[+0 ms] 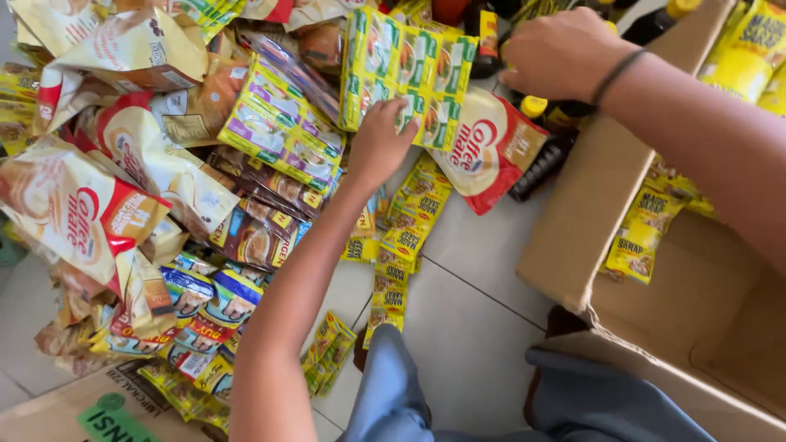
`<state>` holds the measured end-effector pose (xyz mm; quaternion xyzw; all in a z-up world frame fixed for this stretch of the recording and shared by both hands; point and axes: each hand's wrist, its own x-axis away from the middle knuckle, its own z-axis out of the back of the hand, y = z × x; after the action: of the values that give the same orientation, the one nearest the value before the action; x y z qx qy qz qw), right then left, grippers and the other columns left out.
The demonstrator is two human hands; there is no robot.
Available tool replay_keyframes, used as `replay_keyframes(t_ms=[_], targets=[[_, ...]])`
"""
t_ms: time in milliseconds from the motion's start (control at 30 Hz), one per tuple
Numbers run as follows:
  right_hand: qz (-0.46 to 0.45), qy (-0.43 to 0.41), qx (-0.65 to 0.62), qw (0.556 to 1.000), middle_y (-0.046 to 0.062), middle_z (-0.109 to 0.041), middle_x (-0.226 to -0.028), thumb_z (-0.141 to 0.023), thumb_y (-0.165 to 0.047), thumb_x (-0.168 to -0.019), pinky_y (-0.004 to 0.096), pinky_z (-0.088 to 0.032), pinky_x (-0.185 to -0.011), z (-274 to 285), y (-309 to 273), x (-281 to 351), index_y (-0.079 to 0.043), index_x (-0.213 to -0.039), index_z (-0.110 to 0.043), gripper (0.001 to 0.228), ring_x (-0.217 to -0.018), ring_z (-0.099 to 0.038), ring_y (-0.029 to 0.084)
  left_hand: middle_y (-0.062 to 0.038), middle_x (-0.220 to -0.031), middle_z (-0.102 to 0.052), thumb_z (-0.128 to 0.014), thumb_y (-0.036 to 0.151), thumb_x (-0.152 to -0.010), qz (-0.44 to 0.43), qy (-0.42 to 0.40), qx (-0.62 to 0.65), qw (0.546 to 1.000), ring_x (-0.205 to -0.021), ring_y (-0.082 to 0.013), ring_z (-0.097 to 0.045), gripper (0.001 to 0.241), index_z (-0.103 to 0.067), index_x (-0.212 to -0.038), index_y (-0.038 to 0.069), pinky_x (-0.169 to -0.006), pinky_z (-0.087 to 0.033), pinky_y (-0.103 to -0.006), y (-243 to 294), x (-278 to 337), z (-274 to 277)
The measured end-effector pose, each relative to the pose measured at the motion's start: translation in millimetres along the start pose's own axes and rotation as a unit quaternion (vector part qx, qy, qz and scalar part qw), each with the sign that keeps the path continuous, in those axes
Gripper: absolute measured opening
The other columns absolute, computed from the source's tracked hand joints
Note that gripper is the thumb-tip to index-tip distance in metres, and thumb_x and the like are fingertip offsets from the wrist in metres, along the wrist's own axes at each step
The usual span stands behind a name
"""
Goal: Packing various grocery sachets and bottles from a pile on the floor into cardboard boxes.
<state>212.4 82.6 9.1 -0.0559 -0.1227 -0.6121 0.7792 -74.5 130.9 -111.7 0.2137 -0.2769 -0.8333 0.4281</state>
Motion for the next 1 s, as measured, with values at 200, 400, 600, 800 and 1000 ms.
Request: replay_keyframes(t_ms=[200, 400, 600, 800, 1000], targets=[[0.008, 0.129, -0.092, 0.987, 0.014, -0.072, -0.110, -0.059, -0.033, -0.097, 0.053, -0.056, -0.079, -60, -1, -145, -0.012, -0.110, -0.076, 0.030, -0.098, -0.069, 0.038, -0.019, -0.129, -0.065, -0.070, 0.026, -0.095, -0.028, 0.027, 0.017, 0.999, -0.122, -0.0376, -0.060, 0.042, -0.064, -0.128, 0.000, -0.107, -0.046, -0.0444, -17, 12, 17], [-0.050, 0.157, -0.135, 0.977, 0.015, -0.071, -0.113, -0.061, -0.031, -0.100, 0.053, -0.055, -0.078, -105, -5, -235, -0.016, -0.123, -0.073, 0.030, -0.099, -0.068, 0.039, -0.018, -0.131, -0.064, -0.067, 0.026, -0.096, 0.006, 0.005, 0.071, 0.997, -0.123, -0.0364, -0.060, 0.043, -0.063, -0.131, 0.002, -0.106, -0.048, -0.0425, -36, -13, 14], [0.024, 0.209, -0.147, 0.966, 0.015, -0.067, -0.125, -0.061, -0.021, -0.095, 0.054, -0.053, -0.081, -153, -15, -291, -0.019, -0.138, -0.066, 0.043, -0.106, -0.063, 0.038, -0.018, -0.136, -0.061, -0.065, 0.025, -0.098, -0.002, 0.039, 0.084, 0.996, -0.126, -0.0360, -0.059, 0.045, -0.059, -0.136, 0.002, -0.106, -0.049, -0.0422, -52, -25, 10], [0.080, 0.239, -0.053, 0.966, 0.004, -0.070, -0.120, -0.062, -0.015, -0.089, 0.049, -0.052, -0.091, -164, -12, -297, -0.022, -0.124, -0.071, 0.037, -0.118, -0.062, 0.029, -0.019, -0.140, -0.059, -0.066, 0.025, -0.098, 0.007, 0.031, 0.071, 0.997, -0.128, -0.0367, -0.057, 0.046, -0.058, -0.137, 0.001, -0.106, -0.048, -0.0421, -60, -23, 9], [0.043, 0.159, -0.070, 0.984, 0.009, -0.072, -0.105, -0.067, -0.020, -0.097, 0.049, -0.052, -0.086, -231, 19, -196, -0.018, -0.113, -0.073, 0.017, -0.102, -0.067, 0.032, -0.021, -0.136, -0.061, -0.067, 0.025, -0.096, 0.013, 0.035, 0.084, 0.996, -0.127, -0.0381, -0.059, 0.048, -0.058, -0.135, -0.001, -0.108, -0.048, -0.0420, -90, -10, -29]])
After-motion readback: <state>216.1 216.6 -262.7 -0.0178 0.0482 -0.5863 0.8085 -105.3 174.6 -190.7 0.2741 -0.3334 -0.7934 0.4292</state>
